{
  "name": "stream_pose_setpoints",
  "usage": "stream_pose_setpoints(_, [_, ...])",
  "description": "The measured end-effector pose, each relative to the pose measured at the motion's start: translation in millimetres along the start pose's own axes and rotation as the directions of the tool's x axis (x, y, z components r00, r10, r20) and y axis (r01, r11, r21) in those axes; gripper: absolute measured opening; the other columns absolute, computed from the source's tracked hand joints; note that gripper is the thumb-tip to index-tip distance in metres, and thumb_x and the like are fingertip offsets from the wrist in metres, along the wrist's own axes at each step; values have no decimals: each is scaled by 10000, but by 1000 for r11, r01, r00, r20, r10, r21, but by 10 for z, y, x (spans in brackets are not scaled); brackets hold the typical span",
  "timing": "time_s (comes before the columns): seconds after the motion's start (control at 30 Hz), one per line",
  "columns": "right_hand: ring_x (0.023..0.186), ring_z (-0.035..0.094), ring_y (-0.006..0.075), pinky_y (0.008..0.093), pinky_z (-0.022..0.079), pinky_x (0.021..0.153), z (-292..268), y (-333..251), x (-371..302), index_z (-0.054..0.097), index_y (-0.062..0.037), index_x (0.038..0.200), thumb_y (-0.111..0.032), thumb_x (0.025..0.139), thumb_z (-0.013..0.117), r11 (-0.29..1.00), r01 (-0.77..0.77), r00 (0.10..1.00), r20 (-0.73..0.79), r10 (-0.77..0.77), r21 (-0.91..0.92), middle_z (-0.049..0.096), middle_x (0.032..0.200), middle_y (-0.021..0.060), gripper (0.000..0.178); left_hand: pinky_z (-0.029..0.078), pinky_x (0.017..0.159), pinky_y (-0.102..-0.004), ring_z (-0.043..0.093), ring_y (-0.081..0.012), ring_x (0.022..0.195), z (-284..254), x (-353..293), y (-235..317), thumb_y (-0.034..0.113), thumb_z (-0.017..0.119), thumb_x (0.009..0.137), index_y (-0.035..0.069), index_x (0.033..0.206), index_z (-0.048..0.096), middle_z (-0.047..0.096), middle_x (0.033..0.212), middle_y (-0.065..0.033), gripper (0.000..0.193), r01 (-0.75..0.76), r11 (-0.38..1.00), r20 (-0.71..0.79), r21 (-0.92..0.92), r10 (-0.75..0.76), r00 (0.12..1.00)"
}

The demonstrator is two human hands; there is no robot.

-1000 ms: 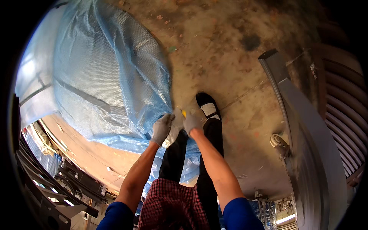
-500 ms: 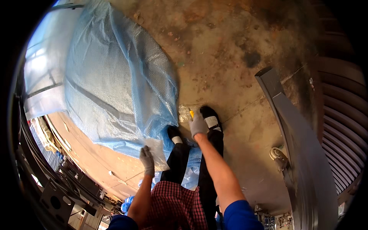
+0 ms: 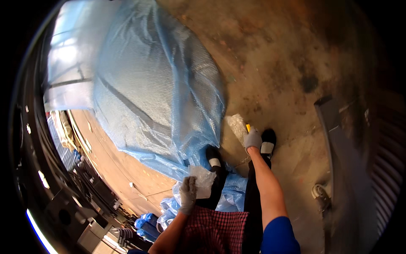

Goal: The person wraps a large metal frame with a blue protective sheet, smoothing it over the surface and securing it with tape. They use a utility knife to cut the sheet and tape, then adjust the covering to ensure full coverage of the frame.

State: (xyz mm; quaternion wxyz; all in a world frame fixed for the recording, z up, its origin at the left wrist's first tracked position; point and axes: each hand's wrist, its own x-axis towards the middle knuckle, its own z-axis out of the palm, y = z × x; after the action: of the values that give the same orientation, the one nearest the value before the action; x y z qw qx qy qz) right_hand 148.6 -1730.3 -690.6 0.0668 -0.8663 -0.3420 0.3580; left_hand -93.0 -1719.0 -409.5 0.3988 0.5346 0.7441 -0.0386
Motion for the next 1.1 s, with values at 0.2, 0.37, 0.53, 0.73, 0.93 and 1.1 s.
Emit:
stream_pose_setpoints(0.2, [424, 430, 47, 235, 363, 383, -2354, -1643, -109, 595, -72, 942, -123, 857, 691, 497, -274, 956, 288, 50, 823, 489, 617, -38, 137, 502, 678, -422, 640, -371, 818, -281, -793, 594, 224, 548, 933, 98, 1011, 592, 653, 873, -164, 154, -49, 994, 104, -100, 59, 993])
stream_pose_setpoints(0.37, [486, 452, 43, 224, 397, 450, -4301, -3084, -578, 594, -66, 925, -141, 883, 667, 241, -69, 948, 139, -286, 968, 499, 652, -48, 113, 502, 682, -419, 642, -366, 834, -741, -1433, 1248, 298, 532, 963, 87, 1046, 576, 656, 880, -166, 231, -229, 951, 223, -207, 274, 936])
stream_pose_setpoints(0.53, [565, 420, 45, 226, 392, 534, -5547, -4118, -1574, 617, -59, 948, -194, 896, 682, 102, -123, 838, 158, -522, 987, 461, 689, -62, 159, 489, 670, -450, 637, -379, 830, -1246, -2099, 1508, 342, 508, 970, 87, 1025, 555, 647, 871, -174, 265, -327, 909, 321, -258, 400, 859])
stream_pose_setpoints(0.73, [545, 446, 35, 215, 405, 520, -6253, -4866, -2636, 615, -71, 951, -156, 884, 693, 80, 48, 794, 11, -607, 996, 490, 679, -59, 133, 484, 679, -478, 634, -386, 851, -1735, -2714, 1156, 371, 495, 969, 99, 1035, 533, 642, 866, -195, 283, -470, 858, 179, -207, 505, 844])
stream_pose_setpoints(0.93, [520, 471, 40, 223, 425, 477, -6279, -5412, -3074, 623, -59, 958, -83, 874, 683, 149, 98, 806, 10, -592, 984, 520, 663, -61, 106, 491, 669, -468, 638, -384, 819, -2473, -2992, 1061, 334, 545, 946, 109, 1013, 564, 652, 863, -180, 235, -428, 866, -52, -257, 430, 901])
stream_pose_setpoints(1.1, [518, 490, 48, 223, 446, 482, -6225, -5906, -3058, 622, -83, 954, -101, 862, 703, 36, 140, 840, -99, -534, 989, 545, 685, -48, 124, 499, 689, -438, 639, -372, 852, -2931, -3044, 891, 319, 553, 944, 115, 1017, 581, 659, 888, -172, 218, -432, 838, -196, -333, 386, 901])
